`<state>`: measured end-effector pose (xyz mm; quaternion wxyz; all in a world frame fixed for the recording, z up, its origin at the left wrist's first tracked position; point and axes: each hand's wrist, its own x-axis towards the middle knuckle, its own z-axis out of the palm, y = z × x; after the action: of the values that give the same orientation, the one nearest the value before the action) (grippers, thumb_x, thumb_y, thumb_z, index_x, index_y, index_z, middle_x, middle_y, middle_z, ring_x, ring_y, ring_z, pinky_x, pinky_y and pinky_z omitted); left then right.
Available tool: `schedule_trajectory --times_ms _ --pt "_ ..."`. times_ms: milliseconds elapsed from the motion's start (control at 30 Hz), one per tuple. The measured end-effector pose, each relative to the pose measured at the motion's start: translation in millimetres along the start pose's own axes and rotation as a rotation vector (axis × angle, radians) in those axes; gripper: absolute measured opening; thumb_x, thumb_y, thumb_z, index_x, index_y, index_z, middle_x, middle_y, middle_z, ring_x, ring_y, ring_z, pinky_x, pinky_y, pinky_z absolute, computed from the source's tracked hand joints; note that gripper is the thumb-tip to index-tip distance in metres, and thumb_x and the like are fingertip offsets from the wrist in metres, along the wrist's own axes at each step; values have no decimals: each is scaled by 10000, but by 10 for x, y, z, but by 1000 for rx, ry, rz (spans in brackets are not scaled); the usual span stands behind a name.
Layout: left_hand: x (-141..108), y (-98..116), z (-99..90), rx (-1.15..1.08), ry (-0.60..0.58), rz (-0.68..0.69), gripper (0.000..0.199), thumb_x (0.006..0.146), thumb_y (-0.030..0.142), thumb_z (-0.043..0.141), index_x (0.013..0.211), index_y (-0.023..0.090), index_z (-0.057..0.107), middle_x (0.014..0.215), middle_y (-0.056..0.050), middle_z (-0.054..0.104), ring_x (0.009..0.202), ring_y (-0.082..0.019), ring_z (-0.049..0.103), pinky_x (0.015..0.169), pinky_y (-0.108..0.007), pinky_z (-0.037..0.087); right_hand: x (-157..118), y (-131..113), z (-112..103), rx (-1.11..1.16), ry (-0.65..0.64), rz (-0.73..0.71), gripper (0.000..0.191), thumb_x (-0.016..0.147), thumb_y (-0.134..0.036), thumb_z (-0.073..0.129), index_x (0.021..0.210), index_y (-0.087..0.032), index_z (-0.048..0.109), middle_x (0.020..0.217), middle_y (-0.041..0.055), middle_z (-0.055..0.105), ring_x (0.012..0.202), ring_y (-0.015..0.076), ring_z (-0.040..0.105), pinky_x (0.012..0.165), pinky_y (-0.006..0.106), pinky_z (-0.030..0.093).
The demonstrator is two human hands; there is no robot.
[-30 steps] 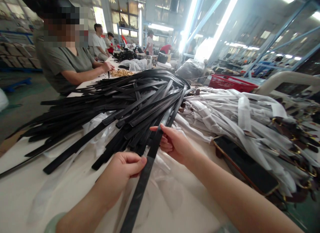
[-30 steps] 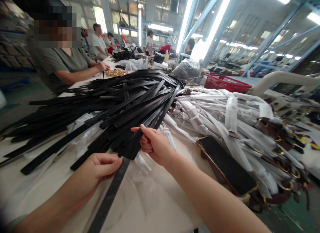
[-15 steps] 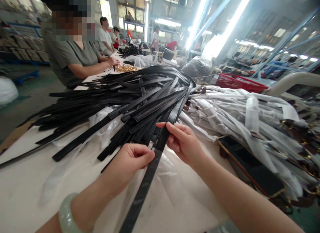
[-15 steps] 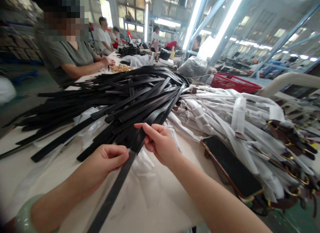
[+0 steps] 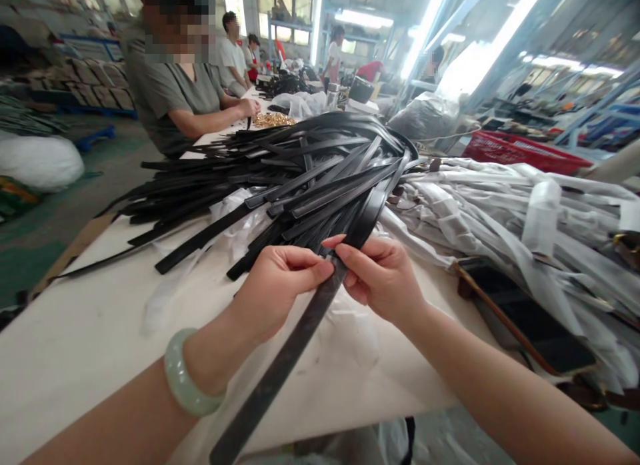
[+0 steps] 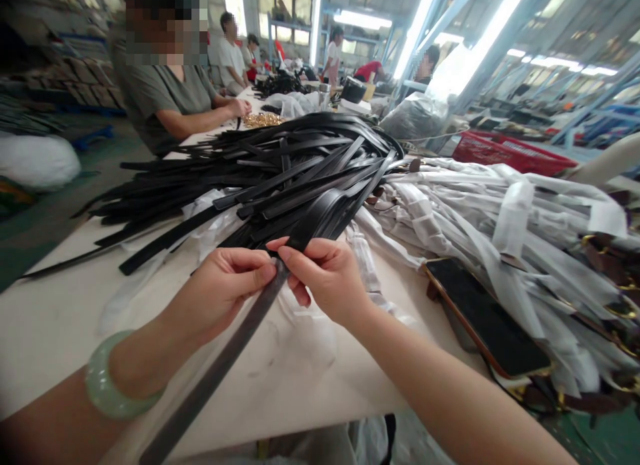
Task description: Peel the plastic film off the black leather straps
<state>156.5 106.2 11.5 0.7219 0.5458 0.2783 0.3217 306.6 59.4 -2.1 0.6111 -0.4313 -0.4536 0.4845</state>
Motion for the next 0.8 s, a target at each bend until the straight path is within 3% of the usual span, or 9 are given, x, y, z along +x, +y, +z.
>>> schedule_trajectory --times_ms 133,233,333,433,533,633,800 --pt "-100 112 38 42 26 70 89 708 228 739 641 171 751 689 -35 709 743 -149 590 744 -250 440 -103 -73 28 7 -77 2 227 809 -365 698 818 -143 745 406 -59 430 327 26 322 324 158 192" --pt "-172 184 78 144 37 42 137 715 241 733 602 165 725 628 -10 665 634 -115 541 615 -219 409 -60 -188 -29 120 -125 46 277 764 -391 729 916 -161 752 410 -77 360 357 24 275 350 162 171" --pt "-201 193 107 223 48 -67 222 718 246 718 526 149 665 518 17 558 512 -88 443 477 -211 312 43 -245 -101 245 5 44 299 784 -430 674 915 -171 745 430 -88 285 362 31 209 337 167 142" --pt "-177 139 96 255 64 -55 230 726 270 715 540 142 672 531 16 551 526 -90 440 488 -214 312 45 -160 -62 179 136 -7 236 790 -385 668 793 -161 741 426 -84 268 371 36 196 344 181 138" --pt "-127 92 53 206 93 16 148 717 268 717 629 150 728 610 -5 626 579 -105 490 557 -220 376 -14 -41 39 51 52 32 279 752 -398 715 860 -144 755 472 -63 349 431 50 270 396 194 192" --pt "-89 88 33 204 95 -9 167 696 267 718 579 148 712 571 -9 616 557 -115 496 558 -229 388 55 -38 10 127 -19 122 419 798 -504 636 972 -136 734 497 -67 320 433 54 229 401 200 177" --pt "-68 36 35 342 40 -116 245 707 300 710 519 145 680 510 -1 562 522 -111 458 522 -229 346 207 -69 -156 190 153 86 308 805 -444 639 787 -143 702 445 -95 221 391 43 148 374 199 100"
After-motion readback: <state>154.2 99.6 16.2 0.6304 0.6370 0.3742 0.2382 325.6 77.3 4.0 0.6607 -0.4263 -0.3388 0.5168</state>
